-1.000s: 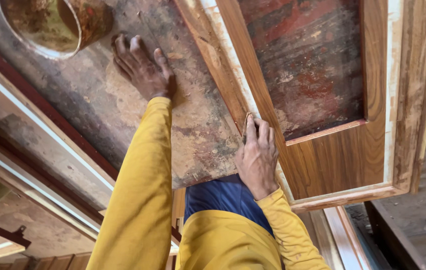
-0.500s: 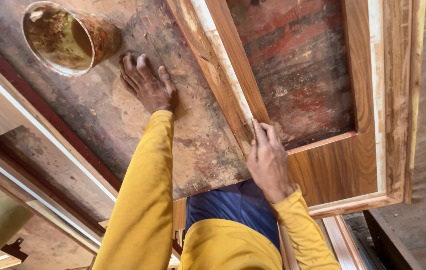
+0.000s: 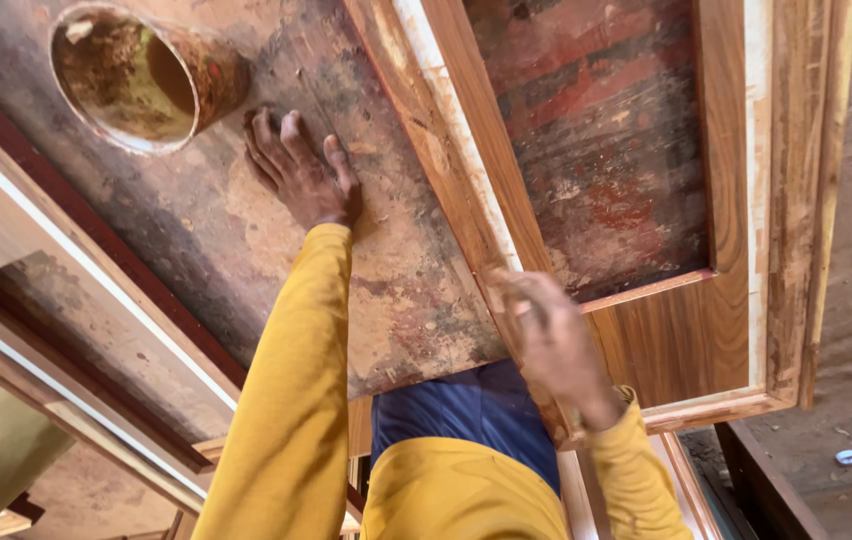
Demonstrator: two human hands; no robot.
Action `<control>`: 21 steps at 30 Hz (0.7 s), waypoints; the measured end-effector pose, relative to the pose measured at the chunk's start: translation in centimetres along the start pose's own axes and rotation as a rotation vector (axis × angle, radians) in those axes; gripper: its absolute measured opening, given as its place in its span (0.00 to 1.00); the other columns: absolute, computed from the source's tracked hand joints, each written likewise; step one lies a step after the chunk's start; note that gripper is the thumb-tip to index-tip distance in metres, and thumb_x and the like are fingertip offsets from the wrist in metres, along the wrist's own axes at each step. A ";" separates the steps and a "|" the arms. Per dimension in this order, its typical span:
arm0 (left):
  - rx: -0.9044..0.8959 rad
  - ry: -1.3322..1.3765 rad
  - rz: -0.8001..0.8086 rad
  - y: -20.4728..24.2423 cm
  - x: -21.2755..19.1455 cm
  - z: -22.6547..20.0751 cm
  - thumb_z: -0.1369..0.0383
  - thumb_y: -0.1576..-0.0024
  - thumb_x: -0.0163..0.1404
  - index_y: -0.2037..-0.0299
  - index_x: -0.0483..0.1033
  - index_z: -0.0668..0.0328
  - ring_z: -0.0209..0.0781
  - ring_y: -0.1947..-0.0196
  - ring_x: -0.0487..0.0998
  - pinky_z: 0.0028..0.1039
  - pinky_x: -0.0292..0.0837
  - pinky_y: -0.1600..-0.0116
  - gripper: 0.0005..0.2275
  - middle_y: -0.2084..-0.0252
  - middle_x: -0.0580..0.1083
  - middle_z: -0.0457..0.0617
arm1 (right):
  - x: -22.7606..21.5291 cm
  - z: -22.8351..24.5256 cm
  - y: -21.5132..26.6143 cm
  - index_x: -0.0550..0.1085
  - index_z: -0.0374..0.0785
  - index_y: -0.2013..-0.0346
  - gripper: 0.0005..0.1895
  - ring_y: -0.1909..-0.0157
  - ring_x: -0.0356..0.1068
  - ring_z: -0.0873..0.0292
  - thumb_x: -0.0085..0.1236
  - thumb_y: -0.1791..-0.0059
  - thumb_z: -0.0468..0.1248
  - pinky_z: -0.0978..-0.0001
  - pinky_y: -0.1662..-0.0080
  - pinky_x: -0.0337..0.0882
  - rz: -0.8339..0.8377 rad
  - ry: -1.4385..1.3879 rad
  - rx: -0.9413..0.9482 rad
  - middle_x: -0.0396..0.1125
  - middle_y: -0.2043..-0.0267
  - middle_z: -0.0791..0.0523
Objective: The person sands the edges and surfaces of wooden frames using a sanding block, then uses a hammer to tap along the frame edges. They move between multiple frames laid on the floor, sanding different sections and occasionally adjusting their position.
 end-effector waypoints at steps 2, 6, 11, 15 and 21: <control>-0.005 -0.007 0.012 0.3 -0.3 0.4 0.53 0.33 0.42 0.35 0.59 0.45 0.64 0.22 0.48 0.58 0.37 0.20 0.19 0.25 0.53 0.58 | -1.8 -2.1 0.3 0.72 0.35 0.38 0.19 0.39 0.71 0.56 0.41 0.42 0.34 0.60 0.41 0.71 -0.086 -0.157 0.095 0.71 0.39 0.49; -0.006 0.007 0.032 0.1 0.0 -0.1 0.54 0.33 0.43 0.33 0.59 0.46 0.65 0.22 0.48 0.57 0.38 0.20 0.20 0.25 0.53 0.59 | -3.8 -3.0 1.0 0.72 0.33 0.39 0.20 0.46 0.74 0.53 0.45 0.45 0.31 0.61 0.44 0.73 -0.177 0.014 0.046 0.73 0.46 0.48; -0.006 -0.009 0.024 0.3 -0.2 0.2 0.54 0.32 0.43 0.33 0.60 0.45 0.64 0.22 0.49 0.57 0.38 0.19 0.19 0.25 0.53 0.58 | -0.7 -4.1 1.5 0.69 0.34 0.36 0.23 0.57 0.73 0.50 0.44 0.47 0.31 0.61 0.55 0.76 -0.088 0.223 0.219 0.67 0.42 0.48; -0.001 -0.007 -0.005 0.0 -0.2 0.1 0.53 0.32 0.43 0.34 0.61 0.44 0.62 0.22 0.50 0.56 0.38 0.19 0.19 0.25 0.54 0.57 | 1.4 -1.6 1.0 0.67 0.27 0.37 0.24 0.48 0.69 0.44 0.48 0.48 0.30 0.55 0.48 0.72 -0.203 0.388 0.093 0.63 0.44 0.44; 0.005 -0.028 0.004 0.6 0.7 0.6 0.53 0.32 0.42 0.32 0.59 0.45 0.64 0.22 0.47 0.57 0.37 0.19 0.20 0.25 0.53 0.58 | 3.3 0.3 1.4 0.68 0.26 0.38 0.26 0.42 0.65 0.41 0.50 0.52 0.28 0.52 0.43 0.69 -0.282 0.494 -0.023 0.64 0.45 0.44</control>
Point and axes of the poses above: each hand's wrist, its own y-axis away from the middle knuckle, its own x-axis out of the palm, z = x × y, the point moved 9 cm from there along -y, towards the middle knuckle
